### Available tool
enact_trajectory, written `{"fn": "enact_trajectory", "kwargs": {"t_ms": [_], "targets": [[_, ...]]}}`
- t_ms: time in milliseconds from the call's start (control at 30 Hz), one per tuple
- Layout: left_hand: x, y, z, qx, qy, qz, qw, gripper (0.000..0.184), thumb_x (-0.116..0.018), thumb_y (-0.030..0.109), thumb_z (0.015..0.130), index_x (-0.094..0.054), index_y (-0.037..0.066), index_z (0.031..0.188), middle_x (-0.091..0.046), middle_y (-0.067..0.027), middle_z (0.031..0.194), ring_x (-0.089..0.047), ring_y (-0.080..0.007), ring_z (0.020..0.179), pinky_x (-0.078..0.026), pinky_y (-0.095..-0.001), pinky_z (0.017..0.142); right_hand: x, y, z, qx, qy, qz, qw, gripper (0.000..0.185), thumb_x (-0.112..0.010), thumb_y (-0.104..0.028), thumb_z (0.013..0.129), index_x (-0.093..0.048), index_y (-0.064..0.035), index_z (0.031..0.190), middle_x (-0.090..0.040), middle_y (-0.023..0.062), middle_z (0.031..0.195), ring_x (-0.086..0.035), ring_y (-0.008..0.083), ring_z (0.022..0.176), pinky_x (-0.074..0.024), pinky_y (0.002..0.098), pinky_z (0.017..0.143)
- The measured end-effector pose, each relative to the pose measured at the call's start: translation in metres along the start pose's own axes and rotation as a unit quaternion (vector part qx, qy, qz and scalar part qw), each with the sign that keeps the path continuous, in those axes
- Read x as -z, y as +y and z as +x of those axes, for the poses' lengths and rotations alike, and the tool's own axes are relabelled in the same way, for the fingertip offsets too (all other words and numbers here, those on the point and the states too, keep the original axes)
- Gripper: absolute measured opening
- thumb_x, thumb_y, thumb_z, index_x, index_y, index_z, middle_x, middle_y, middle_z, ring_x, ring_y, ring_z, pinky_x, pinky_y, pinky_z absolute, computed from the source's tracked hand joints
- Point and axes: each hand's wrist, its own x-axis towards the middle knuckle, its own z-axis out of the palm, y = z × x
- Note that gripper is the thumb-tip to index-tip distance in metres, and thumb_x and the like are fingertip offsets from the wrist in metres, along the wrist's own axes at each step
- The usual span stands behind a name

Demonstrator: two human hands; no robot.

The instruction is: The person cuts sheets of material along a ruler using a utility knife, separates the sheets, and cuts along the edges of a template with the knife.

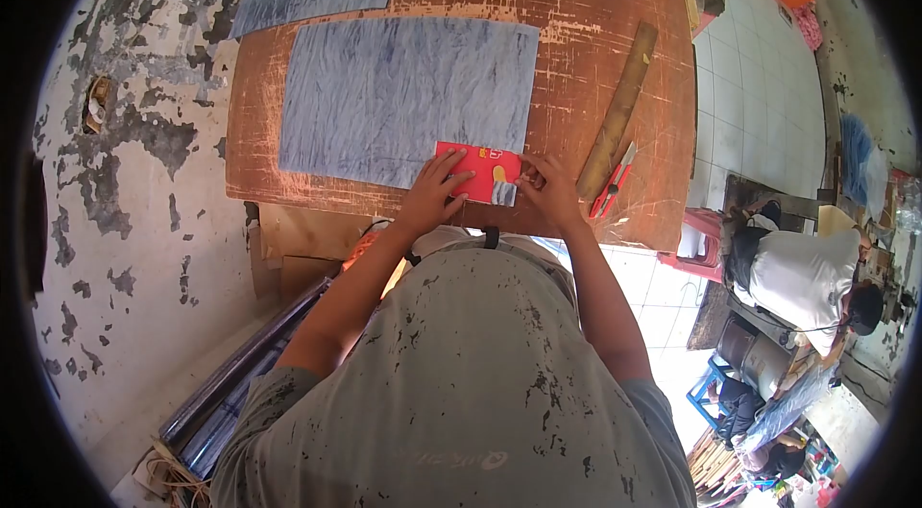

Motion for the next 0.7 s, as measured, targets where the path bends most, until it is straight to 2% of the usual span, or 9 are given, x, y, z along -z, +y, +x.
{"fn": "enact_trajectory", "kwargs": {"t_ms": [267, 433, 567, 700], "targets": [[-0.001, -0.001, 0.0, 0.001, -0.002, -0.002, 1.0, 0.05, -0.075, 0.025, 0.095, -0.066, 0.013, 0.142, -0.043, -0.0157, 0.167, -0.037, -0.0369, 0.157, -0.029, -0.0548, 0.129, 0.0, 0.001, 0.0, -0.004, -0.006, 0.002, 1.0, 0.053, -0.087, -0.009, 0.087, -0.072, -0.0102, 0.138, -0.062, 0.005, 0.094, -0.057, 0.0153, 0.074, -0.0521, 0.031, 0.071], [0.0, 0.005, 0.002, 0.003, -0.021, 0.031, 0.999, 0.059, -0.072, 0.023, 0.095, -0.059, 0.02, 0.153, -0.04, -0.0174, 0.168, -0.036, -0.0401, 0.157, -0.027, -0.0583, 0.129, 0.0, 0.0, 0.0, -0.012, -0.005, 0.009, 1.0, 0.052, -0.089, -0.008, 0.086, -0.073, -0.0089, 0.135, -0.059, 0.0029, 0.092, -0.055, 0.0131, 0.074, -0.0511, 0.029, 0.07], [-0.003, 0.008, 0.002, -0.005, -0.022, 0.059, 0.998, 0.06, -0.068, 0.022, 0.096, -0.057, 0.021, 0.155, -0.039, -0.0197, 0.167, -0.035, -0.0413, 0.156, -0.027, -0.0598, 0.128, -0.002, 0.002, 0.0, -0.004, 0.0, 0.002, 1.0, 0.052, -0.089, -0.008, 0.086, -0.073, -0.009, 0.135, -0.059, 0.0031, 0.091, -0.055, 0.0132, 0.074, -0.051, 0.0289, 0.07], [-0.005, 0.009, 0.002, 0.005, -0.02, 0.05, 0.999, 0.062, -0.069, 0.019, 0.095, -0.057, 0.02, 0.156, -0.037, -0.0189, 0.169, -0.034, -0.0414, 0.157, -0.027, -0.0617, 0.128, -0.002, 0.002, -0.002, -0.012, 0.003, 0.005, 1.0, 0.053, -0.087, -0.01, 0.087, -0.072, -0.0112, 0.138, -0.062, 0.0049, 0.094, -0.059, 0.0151, 0.075, -0.0531, 0.0313, 0.072]]}}
